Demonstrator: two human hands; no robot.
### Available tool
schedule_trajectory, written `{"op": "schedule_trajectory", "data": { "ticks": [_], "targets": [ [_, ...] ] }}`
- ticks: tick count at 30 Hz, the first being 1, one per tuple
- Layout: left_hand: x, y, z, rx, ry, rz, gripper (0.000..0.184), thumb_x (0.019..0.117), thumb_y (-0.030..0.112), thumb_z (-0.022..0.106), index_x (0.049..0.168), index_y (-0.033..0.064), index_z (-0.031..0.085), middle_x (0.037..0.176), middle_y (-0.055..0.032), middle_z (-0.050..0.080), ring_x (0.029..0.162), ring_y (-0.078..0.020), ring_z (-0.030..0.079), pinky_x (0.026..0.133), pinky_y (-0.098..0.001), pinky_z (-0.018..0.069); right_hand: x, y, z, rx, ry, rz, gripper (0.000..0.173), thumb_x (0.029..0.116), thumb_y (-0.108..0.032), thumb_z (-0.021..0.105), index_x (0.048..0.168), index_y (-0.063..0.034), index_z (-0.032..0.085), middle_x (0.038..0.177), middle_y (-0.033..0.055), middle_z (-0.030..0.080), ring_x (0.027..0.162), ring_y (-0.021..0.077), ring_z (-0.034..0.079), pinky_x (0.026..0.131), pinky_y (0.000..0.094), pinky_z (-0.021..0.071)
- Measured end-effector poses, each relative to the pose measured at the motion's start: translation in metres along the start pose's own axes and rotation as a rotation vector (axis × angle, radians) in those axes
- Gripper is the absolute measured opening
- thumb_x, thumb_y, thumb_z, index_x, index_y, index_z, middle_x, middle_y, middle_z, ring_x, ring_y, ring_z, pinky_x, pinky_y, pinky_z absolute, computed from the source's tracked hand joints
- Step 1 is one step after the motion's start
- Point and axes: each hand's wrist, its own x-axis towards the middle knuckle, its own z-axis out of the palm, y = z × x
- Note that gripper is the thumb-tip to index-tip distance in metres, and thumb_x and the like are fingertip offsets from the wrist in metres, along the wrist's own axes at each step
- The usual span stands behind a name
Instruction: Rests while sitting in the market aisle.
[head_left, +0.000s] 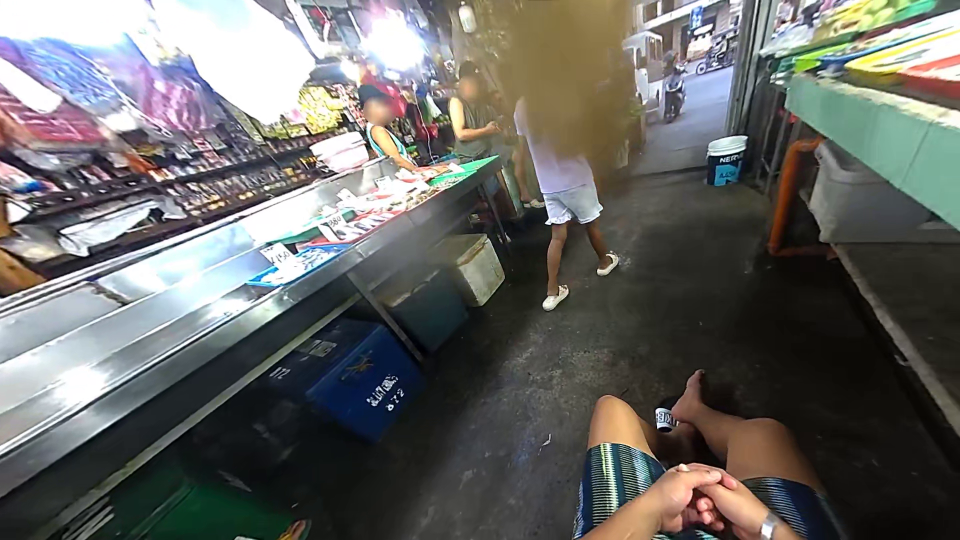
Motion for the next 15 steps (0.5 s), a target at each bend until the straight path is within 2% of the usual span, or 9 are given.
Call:
{"op": "schedule_trajectory", "data": {
  "ticks": [3,5,10,15],
  "targets": [
    [-0.0006,-0.0014,0.0011,-0.035,-0.017,0.053,0.027,0.1075,0.032,0.045,0.102,0.0179,0.068,0.061,0.0060,0.050,0.051,-0.0077,0.049,0.057,-0.0262,0.0502,0.0018,0.0002,0.0032,0.016,0.019,-0.002,0.021,0.1065,-0.018,0.051,0.100,-0.0089,0.069,0.057,0.0018,0.057,0.044,0.0087,0.050,0.041,0.0237,0.0408],
    [-0.0025,-0.0024,-0.0012,-0.048,-0.022,0.057,0.027,0.1079,0.031,0.045,0.103,0.0173,0.068,0.061,0.0060,0.050,0.052,-0.0079,0.049,0.058,-0.0270,0.0510,0.0046,0.0010,0.0024,0.001,-0.014,0.013,0.022,0.1066,-0.019,0.052,0.097,-0.0094,0.068,0.057,0.0015,0.055,0.045,0.0093,0.050,0.042,0.0245,0.0411],
    [-0.0010,-0.0014,-0.0022,-0.001,-0.002,0.009,0.027,0.1086,0.033,0.046,0.106,0.0174,0.067,0.063,0.0048,0.052,0.055,-0.0096,0.053,0.061,-0.0291,0.0535,0.0054,0.0031,-0.0046,-0.030,-0.056,0.009,0.021,0.1069,-0.022,0.051,0.104,-0.0095,0.068,0.060,0.0023,0.058,0.047,0.0112,0.054,0.044,0.0264,0.0458],
    [-0.0011,-0.0023,0.0000,-0.055,-0.007,0.047,0.029,0.1086,0.032,0.044,0.102,0.0181,0.068,0.060,0.0057,0.051,0.053,-0.0089,0.052,0.061,-0.0292,0.0532,0.0008,-0.0035,0.0046,0.016,0.009,0.012,0.022,0.1068,-0.021,0.054,0.098,-0.0096,0.070,0.057,0.0017,0.056,0.045,0.0089,0.050,0.042,0.0234,0.0404]
  ]
}}
